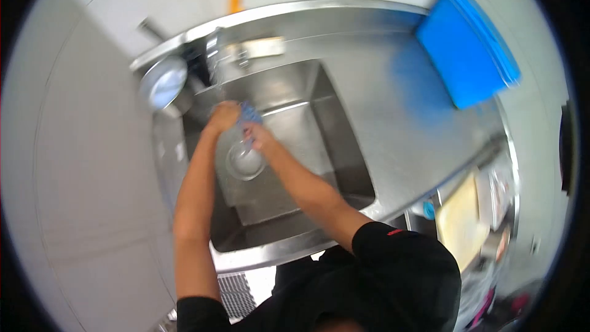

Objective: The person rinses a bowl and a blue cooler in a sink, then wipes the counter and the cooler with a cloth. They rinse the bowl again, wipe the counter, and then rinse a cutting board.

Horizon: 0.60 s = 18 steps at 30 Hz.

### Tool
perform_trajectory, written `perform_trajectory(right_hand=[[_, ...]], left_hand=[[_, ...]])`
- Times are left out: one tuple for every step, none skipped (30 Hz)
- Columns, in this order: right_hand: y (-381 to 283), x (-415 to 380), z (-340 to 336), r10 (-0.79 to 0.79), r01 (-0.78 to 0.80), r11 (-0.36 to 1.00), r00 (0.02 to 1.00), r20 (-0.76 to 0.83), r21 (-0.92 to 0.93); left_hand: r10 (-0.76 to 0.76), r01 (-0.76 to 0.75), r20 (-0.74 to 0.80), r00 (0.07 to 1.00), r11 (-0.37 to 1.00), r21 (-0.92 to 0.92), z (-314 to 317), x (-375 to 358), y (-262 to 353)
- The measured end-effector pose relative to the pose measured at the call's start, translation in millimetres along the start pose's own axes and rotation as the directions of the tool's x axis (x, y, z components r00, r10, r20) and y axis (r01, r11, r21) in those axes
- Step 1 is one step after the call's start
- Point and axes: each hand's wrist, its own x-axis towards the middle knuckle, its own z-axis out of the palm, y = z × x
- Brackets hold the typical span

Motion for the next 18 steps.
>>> perform_trajectory(right_hand=[[-2.2,-27.3,7.3,-0.053,0.047,0.998,0.978,-0.199,-0.037],[-2.3,-37.1,-7.0,0.029,0.007,0.989,0.969,-0.244,0.147],[-5.0,-52.5,-11.3,-0.002,0.027,0.995,0.963,-0.268,0.091],[-6.6,-71.6,-16.4,0.036,0.015,0.977,0.972,-0.231,0.215],[-10.9,-91.8,-18.5,0.079,-0.014,0.963,0.969,-0.234,0.269],[-15.9,-107.9,-20.8,0.128,-0.052,0.947,0.966,-0.223,0.317],[-16.8,-119.8,-29.0,0.091,-0.01,0.948,0.966,-0.24,0.319],[-17.2,-127.2,-39.3,0.054,0.015,0.954,0.975,-0.217,0.301],[-20.8,-133.0,-46.3,0.025,0.031,0.958,0.981,-0.19,0.285],[-27.1,-138.4,-49.0,0.009,0.048,0.956,0.981,-0.194,0.291],[-30.9,-142.6,-48.6,-0.034,0.098,0.926,0.983,-0.178,0.364],[-31.6,-149.0,-46.9,-0.071,0.138,0.889,0.984,-0.165,0.437],[-33.0,-153.6,-44.7,-0.071,0.14,0.886,0.983,-0.168,0.442],[-40.8,-157.8,-38.9,-0.161,0.197,0.847,0.98,-0.115,0.495],[-46.8,-161.9,-29.1,-0.247,0.241,0.798,0.967,-0.065,0.553],[-54.2,-175.2,-7.1,-0.237,0.23,0.795,0.97,-0.061,0.561],[-69.1,-199.1,26.1,-0.188,0.164,0.707,0.981,-0.041,0.688],[-79.9,-219.6,57.6,-0.14,0.094,0.597,0.99,-0.012,0.797]], left_hand=[[-0.16,0.126,-0.169,0.973,0.972,-0.199,-14.0,4.0,17.4],[-0.376,0.287,-0.087,0.923,0.819,-0.497,-29.5,14.9,37.2],[-0.313,0.155,-0.254,0.915,0.855,-0.494,-21.0,36.8,31.7],[-0.311,0.011,-0.293,0.904,0.702,-0.713,-6.9,61.0,22.8],[-0.326,0.023,-0.365,0.872,0.772,-0.635,-7.1,81.7,15.9],[-0.343,0.049,-0.444,0.828,0.832,-0.553,-11.6,98.5,19.5],[-0.408,0.028,-0.381,0.83,0.712,-0.702,-26.1,101.7,36.6],[-0.464,0.02,-0.3,0.833,0.567,-0.823,-45.4,100.8,51.5],[-0.444,0.003,-0.306,0.842,0.57,-0.821,-58.2,100.6,61.1],[-0.411,0.146,-0.162,0.897,0.622,-0.769,-68.2,99.5,67.8],[-0.389,0.279,-0.007,0.921,0.673,-0.685,-69.5,99.6,70.3],[-0.379,0.276,-0.002,0.925,0.677,-0.682,-53.6,100.3,69.0],[-0.273,0.173,-0.163,0.948,0.873,-0.457,-28.9,100.9,63.1],[-0.124,0.073,-0.293,0.948,0.981,-0.178,-15.7,101.2,59.4],[-0.126,0.078,-0.289,0.949,0.982,-0.175,-15.7,95.0,63.2],[-0.137,-0.011,-0.349,0.927,0.921,-0.391,-18.7,82.6,73.6],[-0.168,-0.112,-0.408,0.898,0.808,-0.578,-19.9,70.8,86.9],[-0.268,-0.13,-0.274,0.924,0.454,-0.882,-17.8,57.4,103.7]])
